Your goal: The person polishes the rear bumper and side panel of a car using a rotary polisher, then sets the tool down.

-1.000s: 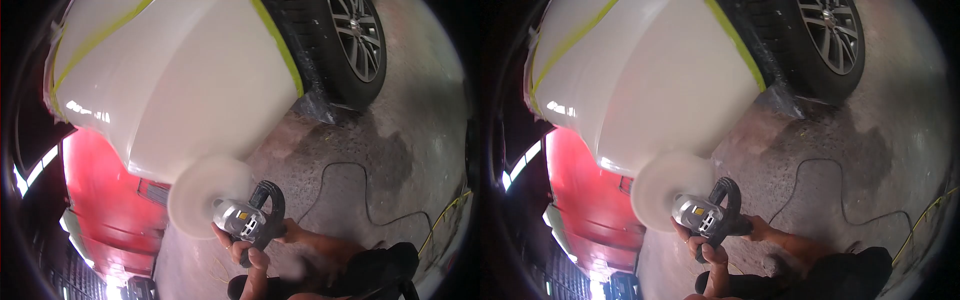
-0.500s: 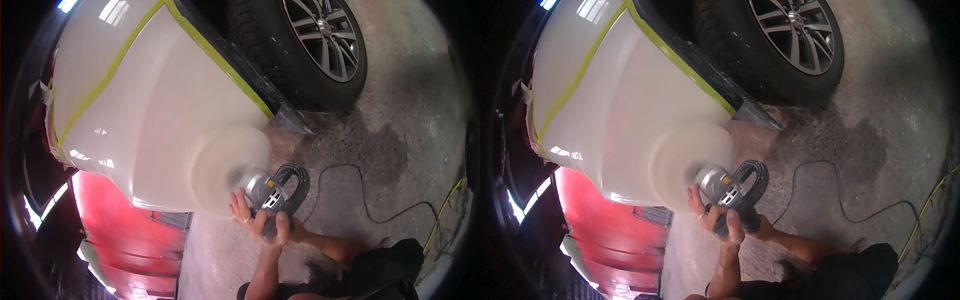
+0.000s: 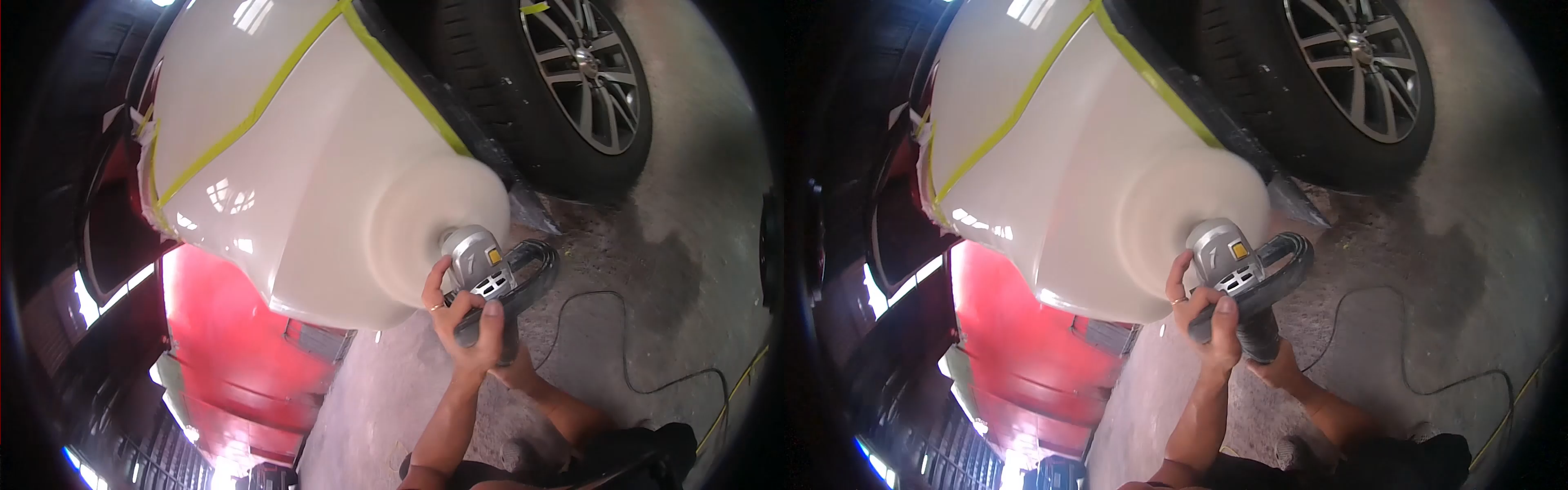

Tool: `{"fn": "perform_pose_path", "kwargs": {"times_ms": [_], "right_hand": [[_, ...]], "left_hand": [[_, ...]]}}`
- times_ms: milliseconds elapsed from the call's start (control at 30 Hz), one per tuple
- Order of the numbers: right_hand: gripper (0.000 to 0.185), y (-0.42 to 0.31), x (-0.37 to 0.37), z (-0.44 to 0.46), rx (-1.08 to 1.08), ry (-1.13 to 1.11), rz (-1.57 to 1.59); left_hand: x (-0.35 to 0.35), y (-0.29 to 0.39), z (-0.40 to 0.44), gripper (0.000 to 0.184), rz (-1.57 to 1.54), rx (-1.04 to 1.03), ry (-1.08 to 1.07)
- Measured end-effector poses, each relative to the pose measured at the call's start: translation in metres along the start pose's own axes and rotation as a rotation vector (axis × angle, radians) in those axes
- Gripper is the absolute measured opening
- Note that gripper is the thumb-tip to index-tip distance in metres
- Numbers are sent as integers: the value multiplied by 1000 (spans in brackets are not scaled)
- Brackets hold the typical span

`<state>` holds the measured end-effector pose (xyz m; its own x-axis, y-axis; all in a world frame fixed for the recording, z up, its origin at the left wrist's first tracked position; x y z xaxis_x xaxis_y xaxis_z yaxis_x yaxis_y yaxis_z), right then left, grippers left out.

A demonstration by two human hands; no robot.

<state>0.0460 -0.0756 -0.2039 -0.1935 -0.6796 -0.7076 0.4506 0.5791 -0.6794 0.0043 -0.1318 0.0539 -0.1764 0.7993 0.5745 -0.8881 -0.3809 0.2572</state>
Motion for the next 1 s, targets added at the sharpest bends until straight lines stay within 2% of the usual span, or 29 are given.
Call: {"fn": "perform_pose_path", "kwargs": {"times_ms": [67, 267, 333, 367, 433, 500, 567, 633, 667, 733, 767, 833, 900, 1000], "right_hand": [[41, 6, 0, 0, 10, -33, -59], [39, 0, -16, 4, 116, -121, -229], [38, -4, -26, 12, 102, -189, -413], [38, -11, -29, 18, 108, -202, -418], [40, -41, -38, 32, 271, -197, -681], [41, -73, -38, 40, 343, -178, -749], [42, -97, -34, 40, 407, -162, -816], [39, -96, -20, 44, 277, -167, -720], [39, -93, -19, 43, 278, -180, -725], [34, -79, -7, 42, 183, -103, -493], [34, -71, -7, 40, 184, -111, -494], [28, -44, 4, 39, -8, -40, -319], [27, -52, -3, 33, 25, 2, -236], [25, -51, -2, 34, 23, 21, -161]], "left_hand": [[21, -18, -12, 22, -79, 89, 62], [99, -48, -56, 42, -370, 43, 380], [126, -53, -65, 45, -447, 18, 488], [140, -60, -70, 46, -466, 6, 549], [156, -66, -70, 49, -535, 4, 602], [164, -80, -74, 52, -727, 118, 737], [158, -79, -70, 54, -781, 125, 767], [140, -60, -54, 54, -635, 11, 654], [129, -55, -47, 55, -596, -3, 600], [106, -42, -27, 48, -509, 20, 498], [93, -41, -20, 45, -459, 79, 408], [70, -28, 0, 32, -264, -1, 254], [51, 4, 24, 27, -32, -166, 157], [36, 10, 39, 27, -41, -202, 115]]}}
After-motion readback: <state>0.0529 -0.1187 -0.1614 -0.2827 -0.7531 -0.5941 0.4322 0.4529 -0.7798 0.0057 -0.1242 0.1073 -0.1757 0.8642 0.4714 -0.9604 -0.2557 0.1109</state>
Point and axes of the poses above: each hand's wrist, its own z-axis towards the middle knuckle, its own x-axis out of the back of the hand, y = z × x, the point moved 10 cm from there along z, towards the middle knuckle, and after that the axes turned 3 degrees about y, right-handed, at the moved point
